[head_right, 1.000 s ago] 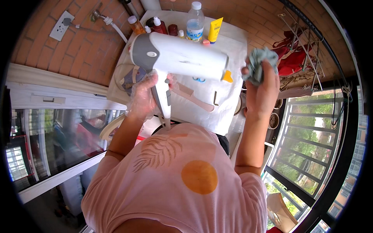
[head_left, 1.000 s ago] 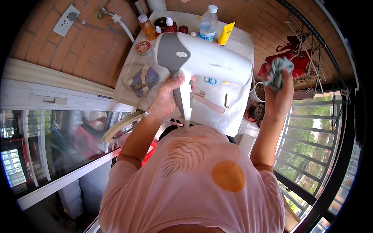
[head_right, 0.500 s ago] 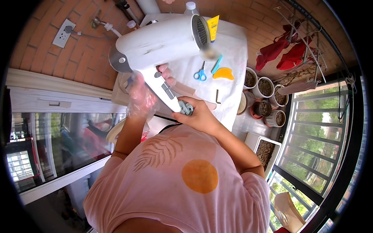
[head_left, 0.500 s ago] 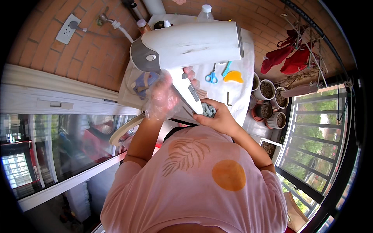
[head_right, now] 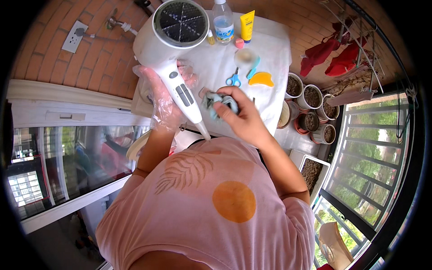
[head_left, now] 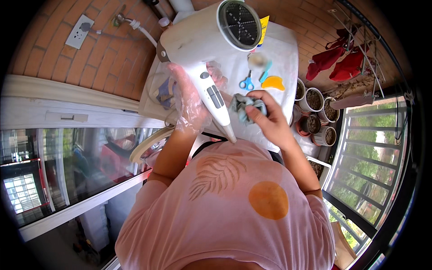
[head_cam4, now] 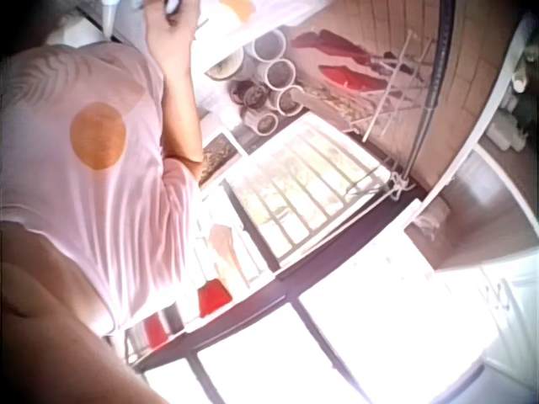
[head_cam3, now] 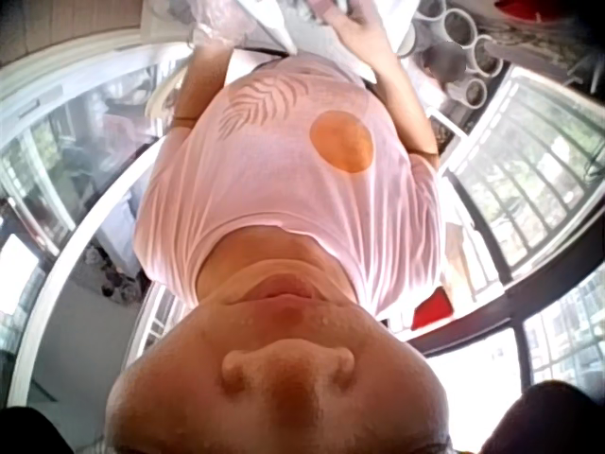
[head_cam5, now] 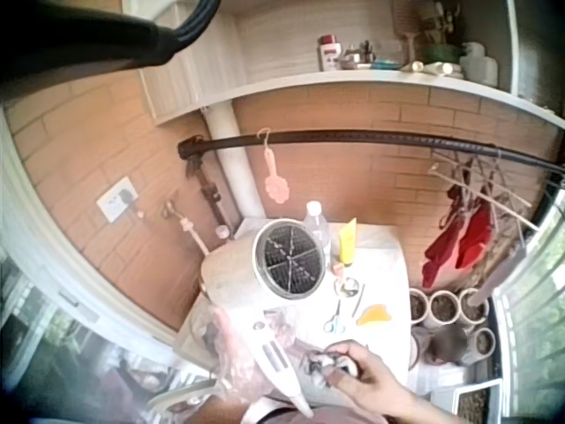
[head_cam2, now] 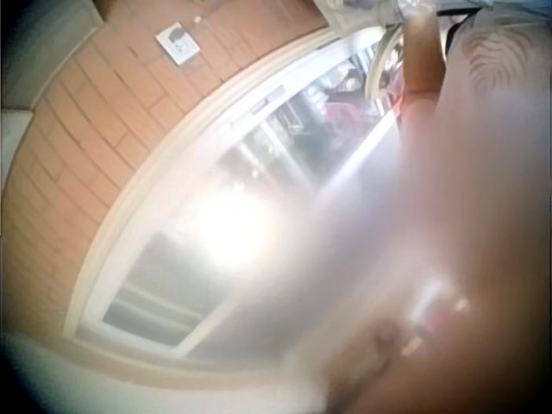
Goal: The person wipes various cosmetic bottles and tubes on a table with a cloth. They then pick up a white hair dryer and meticulously wipe its exterior surfaces, including the handle, body, and vents, using the cloth. The person rotates the hair dryer to clean all sides.
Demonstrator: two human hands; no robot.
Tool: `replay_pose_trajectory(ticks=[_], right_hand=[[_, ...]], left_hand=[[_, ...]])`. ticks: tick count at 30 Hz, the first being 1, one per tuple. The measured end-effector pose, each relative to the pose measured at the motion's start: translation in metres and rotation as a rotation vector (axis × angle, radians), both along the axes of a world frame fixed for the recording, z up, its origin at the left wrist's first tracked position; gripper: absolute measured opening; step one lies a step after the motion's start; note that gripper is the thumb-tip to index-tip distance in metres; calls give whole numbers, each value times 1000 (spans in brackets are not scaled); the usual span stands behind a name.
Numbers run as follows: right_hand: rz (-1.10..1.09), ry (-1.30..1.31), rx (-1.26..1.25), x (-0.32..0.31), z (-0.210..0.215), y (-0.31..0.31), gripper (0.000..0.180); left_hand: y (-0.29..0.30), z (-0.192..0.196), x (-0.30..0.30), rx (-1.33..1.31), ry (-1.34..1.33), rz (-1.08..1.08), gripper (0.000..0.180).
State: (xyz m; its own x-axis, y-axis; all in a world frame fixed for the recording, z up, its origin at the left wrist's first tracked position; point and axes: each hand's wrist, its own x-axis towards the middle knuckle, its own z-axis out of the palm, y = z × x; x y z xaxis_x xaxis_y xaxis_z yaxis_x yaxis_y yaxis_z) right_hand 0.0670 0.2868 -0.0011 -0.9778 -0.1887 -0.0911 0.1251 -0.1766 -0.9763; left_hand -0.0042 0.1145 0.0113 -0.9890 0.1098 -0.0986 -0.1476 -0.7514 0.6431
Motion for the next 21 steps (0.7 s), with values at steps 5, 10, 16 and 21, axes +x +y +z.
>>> replay_pose_trajectory(ticks=[5,10,16,21], right_hand=[[-123,636,303,5,18,-3,23],[-128,1139,606,-14,18,-23,38],[-200,717,343,-3,11,-17,21],[-194,354,98,-20,15,-33,13]], left_hand=[[4,2,-12,47,111,73,69],[14,22,-10,-148,175,154,70],[1,48,-20,69,153,233,73],[9,52,-16,-12,185,205,75]])
